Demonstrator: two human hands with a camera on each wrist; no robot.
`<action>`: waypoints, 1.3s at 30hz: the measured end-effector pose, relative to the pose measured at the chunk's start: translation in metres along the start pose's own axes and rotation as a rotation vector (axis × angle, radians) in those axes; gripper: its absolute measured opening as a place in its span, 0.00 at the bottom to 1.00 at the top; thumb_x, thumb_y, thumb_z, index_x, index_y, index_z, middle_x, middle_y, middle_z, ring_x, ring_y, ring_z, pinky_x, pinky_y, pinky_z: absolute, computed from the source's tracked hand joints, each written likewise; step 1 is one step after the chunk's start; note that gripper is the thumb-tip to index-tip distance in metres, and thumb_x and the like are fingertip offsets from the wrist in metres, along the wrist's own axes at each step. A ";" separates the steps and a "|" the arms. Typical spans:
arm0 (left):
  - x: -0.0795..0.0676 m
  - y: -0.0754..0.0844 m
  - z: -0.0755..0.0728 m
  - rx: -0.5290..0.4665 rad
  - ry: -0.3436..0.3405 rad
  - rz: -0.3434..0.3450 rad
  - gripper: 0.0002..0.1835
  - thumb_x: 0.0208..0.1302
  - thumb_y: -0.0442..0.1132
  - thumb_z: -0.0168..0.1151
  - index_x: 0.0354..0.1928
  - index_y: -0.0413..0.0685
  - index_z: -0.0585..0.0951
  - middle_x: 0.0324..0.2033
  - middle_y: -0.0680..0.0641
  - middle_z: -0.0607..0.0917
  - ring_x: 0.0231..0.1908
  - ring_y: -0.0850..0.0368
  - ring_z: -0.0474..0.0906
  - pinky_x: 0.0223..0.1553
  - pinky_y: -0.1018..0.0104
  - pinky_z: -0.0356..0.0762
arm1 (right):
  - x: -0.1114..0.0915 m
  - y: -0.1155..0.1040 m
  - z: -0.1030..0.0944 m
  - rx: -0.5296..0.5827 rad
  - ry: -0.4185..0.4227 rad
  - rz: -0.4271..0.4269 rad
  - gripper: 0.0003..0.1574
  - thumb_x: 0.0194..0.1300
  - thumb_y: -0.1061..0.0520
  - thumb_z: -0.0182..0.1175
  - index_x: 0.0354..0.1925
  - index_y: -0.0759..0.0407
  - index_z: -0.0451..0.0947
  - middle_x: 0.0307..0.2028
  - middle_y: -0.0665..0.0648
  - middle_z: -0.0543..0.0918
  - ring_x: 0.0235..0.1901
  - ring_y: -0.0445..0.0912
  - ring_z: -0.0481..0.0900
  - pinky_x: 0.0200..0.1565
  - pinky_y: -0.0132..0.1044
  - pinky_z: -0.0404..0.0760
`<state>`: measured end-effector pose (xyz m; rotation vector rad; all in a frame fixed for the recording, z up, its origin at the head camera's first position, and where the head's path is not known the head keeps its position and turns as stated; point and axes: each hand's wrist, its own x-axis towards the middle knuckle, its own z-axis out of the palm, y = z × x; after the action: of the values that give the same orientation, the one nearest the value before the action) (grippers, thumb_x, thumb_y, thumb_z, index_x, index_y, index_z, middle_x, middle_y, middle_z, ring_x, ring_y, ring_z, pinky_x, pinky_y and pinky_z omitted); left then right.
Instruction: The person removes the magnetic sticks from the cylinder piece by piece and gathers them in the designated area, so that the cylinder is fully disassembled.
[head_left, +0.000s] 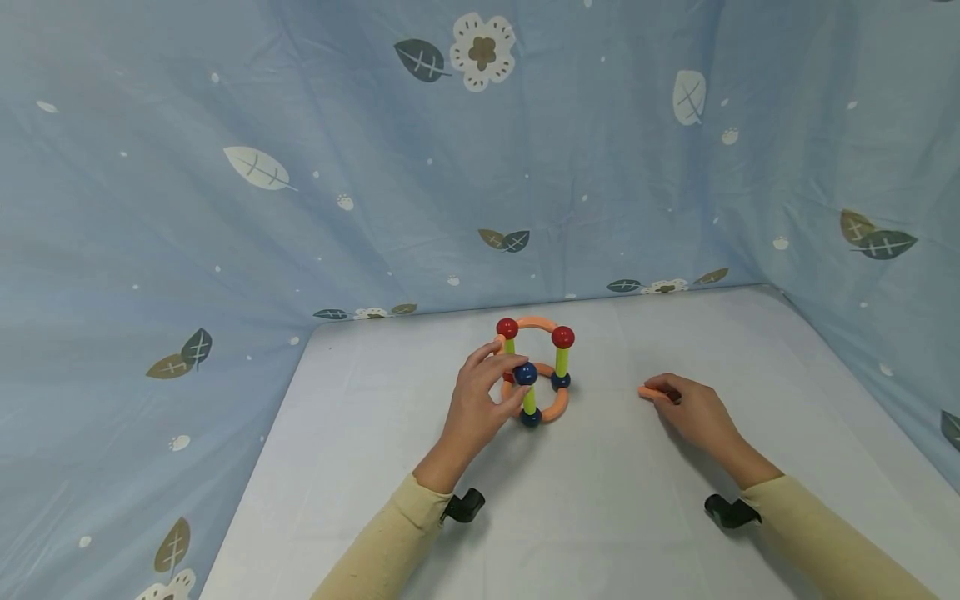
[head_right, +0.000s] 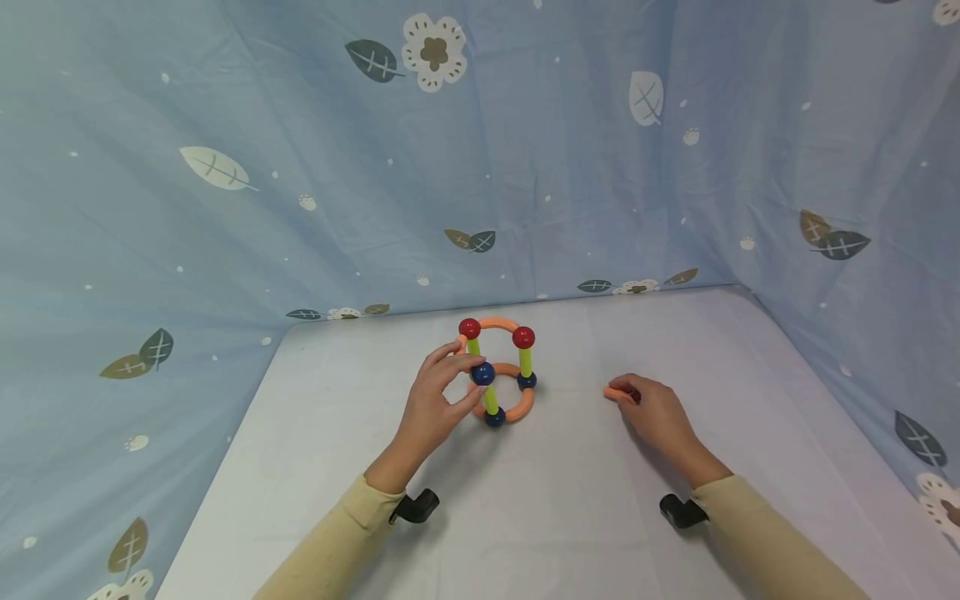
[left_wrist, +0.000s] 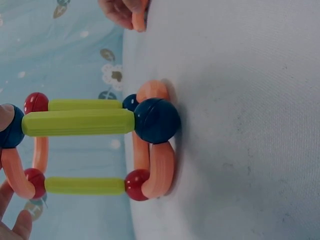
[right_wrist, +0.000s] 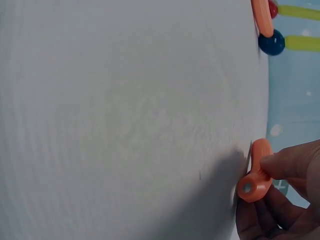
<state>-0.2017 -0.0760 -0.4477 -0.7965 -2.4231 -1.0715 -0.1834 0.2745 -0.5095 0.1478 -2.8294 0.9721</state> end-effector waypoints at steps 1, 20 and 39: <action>0.000 0.000 0.000 0.000 0.000 -0.001 0.21 0.62 0.38 0.75 0.57 0.52 0.84 0.55 0.53 0.86 0.70 0.52 0.66 0.71 0.47 0.62 | 0.000 0.000 -0.001 -0.006 -0.003 -0.002 0.15 0.71 0.57 0.65 0.53 0.61 0.83 0.45 0.63 0.87 0.43 0.58 0.84 0.42 0.55 0.82; 0.001 0.002 0.000 -0.004 -0.001 -0.017 0.21 0.62 0.39 0.75 0.57 0.52 0.84 0.55 0.53 0.86 0.71 0.53 0.66 0.71 0.46 0.62 | 0.002 0.005 -0.001 -0.030 -0.018 0.022 0.18 0.65 0.65 0.66 0.53 0.68 0.83 0.44 0.67 0.84 0.41 0.59 0.81 0.42 0.55 0.81; 0.000 0.001 0.002 -0.055 0.010 -0.001 0.21 0.63 0.38 0.73 0.59 0.52 0.83 0.56 0.55 0.85 0.71 0.53 0.65 0.71 0.45 0.62 | 0.000 0.001 -0.001 -0.001 0.034 0.002 0.22 0.65 0.61 0.69 0.56 0.65 0.82 0.50 0.69 0.81 0.45 0.62 0.83 0.43 0.57 0.82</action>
<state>-0.2011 -0.0743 -0.4485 -0.8049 -2.3957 -1.1440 -0.1833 0.2757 -0.5094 0.1276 -2.7998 0.9644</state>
